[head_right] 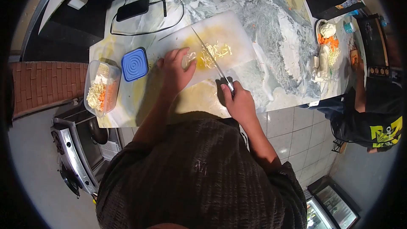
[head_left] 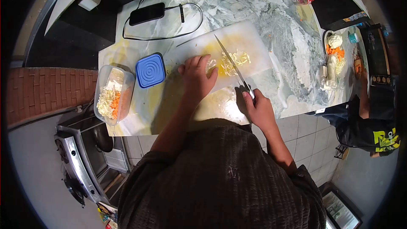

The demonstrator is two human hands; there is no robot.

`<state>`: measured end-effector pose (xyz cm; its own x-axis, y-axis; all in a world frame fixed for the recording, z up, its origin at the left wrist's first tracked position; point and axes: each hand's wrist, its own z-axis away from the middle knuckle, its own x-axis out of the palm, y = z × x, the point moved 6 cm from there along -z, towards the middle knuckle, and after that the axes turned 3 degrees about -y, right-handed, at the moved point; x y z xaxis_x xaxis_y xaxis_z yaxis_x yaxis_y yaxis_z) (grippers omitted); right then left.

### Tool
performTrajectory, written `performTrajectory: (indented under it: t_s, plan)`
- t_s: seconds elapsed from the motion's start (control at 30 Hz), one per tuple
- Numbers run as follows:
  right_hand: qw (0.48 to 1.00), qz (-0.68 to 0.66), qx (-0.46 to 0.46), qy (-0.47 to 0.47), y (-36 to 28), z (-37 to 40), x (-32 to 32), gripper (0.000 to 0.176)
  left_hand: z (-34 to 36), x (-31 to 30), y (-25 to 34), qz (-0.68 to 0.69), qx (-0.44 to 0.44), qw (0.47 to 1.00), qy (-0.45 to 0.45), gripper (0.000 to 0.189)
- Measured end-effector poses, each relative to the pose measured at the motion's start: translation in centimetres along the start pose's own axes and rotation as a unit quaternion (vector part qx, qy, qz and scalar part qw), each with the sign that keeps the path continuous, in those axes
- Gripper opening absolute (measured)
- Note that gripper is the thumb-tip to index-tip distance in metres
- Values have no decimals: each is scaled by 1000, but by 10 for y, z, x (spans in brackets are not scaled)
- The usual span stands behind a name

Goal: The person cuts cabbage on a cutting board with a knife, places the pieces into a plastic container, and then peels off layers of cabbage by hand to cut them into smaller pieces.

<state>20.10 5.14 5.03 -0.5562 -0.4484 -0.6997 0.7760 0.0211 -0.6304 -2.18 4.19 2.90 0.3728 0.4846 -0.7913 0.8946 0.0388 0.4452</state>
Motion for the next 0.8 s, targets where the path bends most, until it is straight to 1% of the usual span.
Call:
performTrajectory:
  t_s: [0.07, 0.1, 0.17, 0.27, 0.5, 0.57, 0.8]
  plan:
    - [1000, 1, -2, 0, 0, 0, 0, 39, 1, -3, -1, -8, -34, 999, -11, 40]
    - [1000, 1, -2, 0, 1, 0, 0, 39, 1, -7, 0, -8, -34, 999, -11, 40]
    - [1000, -10, -14, 19, 2, 0, 0, 42, 4, -9, -1, -3, -57, 998, -40, 39]
    - [1000, 3, -3, 0, 1, -2, 0, 39, 11, -9, -4, -32, -66, 996, -50, 37]
    - [1000, 4, -4, -4, 0, -2, 1, 40, 9, 4, -5, 12, -57, 997, -48, 38]
    - [1000, 7, -1, -3, 0, -2, 1, 40, 6, 7, -4, 71, -58, 994, -54, 41]
    - [1000, 2, 1, -6, 0, -2, 0, 40, 3, 11, -1, 67, -49, 994, -64, 45]
